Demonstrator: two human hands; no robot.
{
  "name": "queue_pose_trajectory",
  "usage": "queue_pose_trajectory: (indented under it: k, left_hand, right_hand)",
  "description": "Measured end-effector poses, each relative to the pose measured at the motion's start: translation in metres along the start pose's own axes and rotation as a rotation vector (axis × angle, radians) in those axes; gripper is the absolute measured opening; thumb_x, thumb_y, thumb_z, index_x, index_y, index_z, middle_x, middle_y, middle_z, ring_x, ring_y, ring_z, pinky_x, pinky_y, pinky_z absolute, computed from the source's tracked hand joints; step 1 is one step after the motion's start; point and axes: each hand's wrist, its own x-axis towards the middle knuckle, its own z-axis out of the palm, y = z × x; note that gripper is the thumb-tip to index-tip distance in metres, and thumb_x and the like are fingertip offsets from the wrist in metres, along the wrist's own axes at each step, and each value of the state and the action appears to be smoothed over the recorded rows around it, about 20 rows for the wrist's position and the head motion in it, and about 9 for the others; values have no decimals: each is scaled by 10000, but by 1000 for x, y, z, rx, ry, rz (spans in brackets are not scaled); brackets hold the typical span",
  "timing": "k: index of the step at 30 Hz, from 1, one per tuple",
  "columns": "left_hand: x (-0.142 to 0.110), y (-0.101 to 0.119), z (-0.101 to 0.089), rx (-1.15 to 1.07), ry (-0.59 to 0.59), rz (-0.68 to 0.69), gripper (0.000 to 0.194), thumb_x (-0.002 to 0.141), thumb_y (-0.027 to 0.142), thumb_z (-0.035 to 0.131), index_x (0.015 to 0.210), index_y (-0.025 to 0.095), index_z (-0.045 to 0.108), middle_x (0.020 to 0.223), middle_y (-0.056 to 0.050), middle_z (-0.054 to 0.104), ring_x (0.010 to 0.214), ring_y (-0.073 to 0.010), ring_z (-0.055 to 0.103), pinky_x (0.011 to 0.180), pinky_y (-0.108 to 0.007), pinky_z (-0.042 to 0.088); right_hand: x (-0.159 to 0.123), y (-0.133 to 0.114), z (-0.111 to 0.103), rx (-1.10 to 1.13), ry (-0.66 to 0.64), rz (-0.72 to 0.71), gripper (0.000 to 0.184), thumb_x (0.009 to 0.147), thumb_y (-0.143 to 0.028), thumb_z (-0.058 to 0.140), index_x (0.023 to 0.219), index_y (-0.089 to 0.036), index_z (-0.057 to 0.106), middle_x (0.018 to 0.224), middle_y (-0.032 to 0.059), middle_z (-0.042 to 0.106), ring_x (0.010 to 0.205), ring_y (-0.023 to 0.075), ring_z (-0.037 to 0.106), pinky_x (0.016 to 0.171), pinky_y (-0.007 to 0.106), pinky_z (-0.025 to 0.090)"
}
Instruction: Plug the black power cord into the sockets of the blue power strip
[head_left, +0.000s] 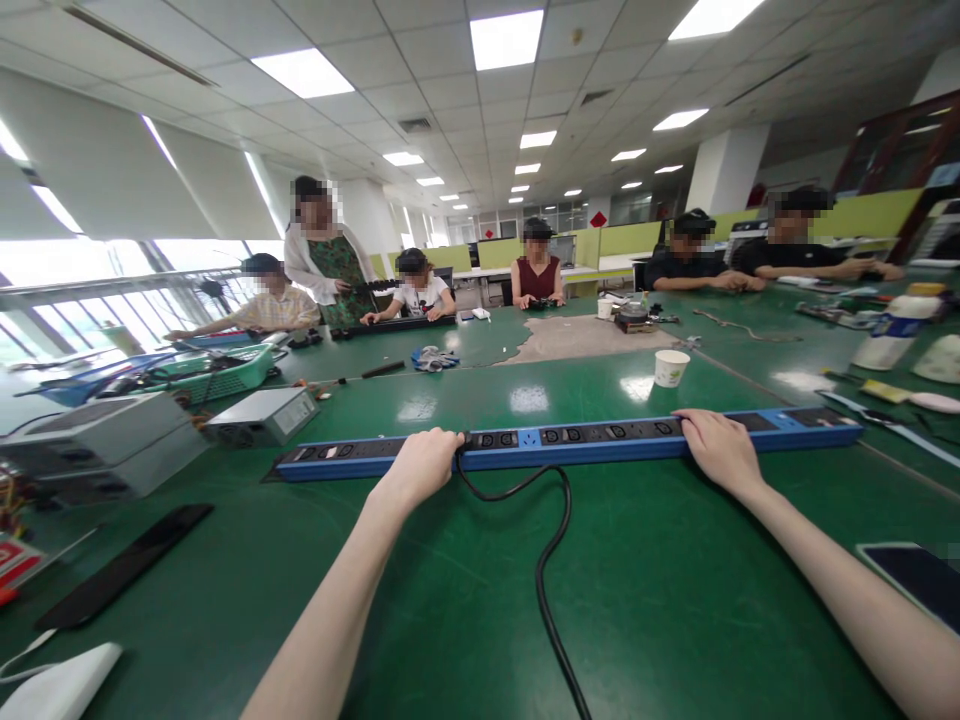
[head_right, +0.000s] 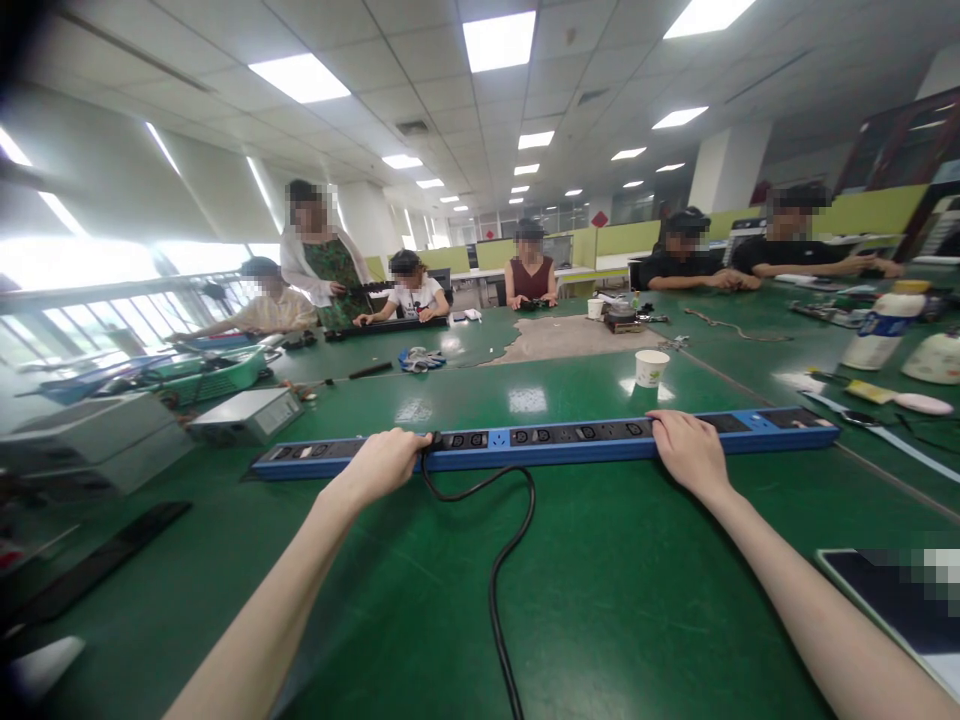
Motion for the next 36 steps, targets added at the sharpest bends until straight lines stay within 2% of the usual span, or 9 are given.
queue_pose_trajectory:
  k: [5,9,12,16,24,27,30,32,36]
  left_hand:
    - [4,7,-3,-11,43,-95,322,959,189,524,1067,227,825,975,-159,800,909,-328,776,851,-401,560]
    - [10,11,4,-95,124,-183,286,1033,372,530,978,239,777,942,-128,799,905,-310,771,809,-368,543]
    - [15,10,16,-171,169,-274,226,1025,449,582,1052,256,697,922,-89,790,898,-294,768,769,-338,522]
    - [21,7,32,-324,134,-356,272,1022,439,598,1211,244,591,893,-49,779,886,-263,768,730,-300,499]
    - [21,20,43,-205,198,-287,319,1086,368,472,1347,217,574,945,-101,797,952,-294,787,805,-329,520]
    - [20,16,33,-207,277,-321,313,1098,358,432,1320,223,606,981,-103,803,946,-283,784,800,-318,510]
    - [19,5,6,-246,480,-417,350,1100,393,411,1343,227,601,1017,-97,795,896,-266,766,770,-309,490]
    - [16,4,-14,-323,580,-447,364,1090,438,434,1342,236,602,930,-57,775,842,-245,743,744,-298,477]
    - [11,30,-36,-521,559,-310,329,1082,479,467,1257,249,623,738,20,687,707,-204,683,675,-282,440]
  right_hand:
    - [0,-2,-1,0,0,4,509,1077,-416,294,1302,-255,721,1356,78,745,1274,291,640,1094,477,399]
    - [0,-3,-2,1,-9,13,506,1077,-417,294,1299,-263,722,1359,71,745,1280,293,639,1095,486,398]
    - [0,-2,-3,7,-7,9,507,1079,-419,292,1298,-263,722,1360,73,744,1285,294,638,1099,491,398]
    - [-1,-2,-3,8,5,2,509,1082,-421,290,1296,-257,722,1347,80,748,1280,293,642,1107,485,403]
    - [-2,-3,-5,10,22,-9,482,1077,-403,307,1277,-266,724,1325,76,758,1263,292,650,1100,485,408]
    - [-2,-4,-6,12,29,-7,478,1076,-391,311,1277,-263,726,1325,78,760,1265,293,651,1095,486,410]
    - [-3,-5,-8,22,37,-10,469,1073,-373,320,1283,-261,723,1324,84,762,1265,292,652,1094,486,413]
    - [-3,-6,-10,29,40,-11,456,1072,-365,330,1280,-265,724,1323,82,762,1260,288,654,1094,483,417]
    - [-3,-6,-13,33,40,-6,443,1077,-364,340,1273,-266,725,1326,74,762,1245,277,662,1093,474,428]
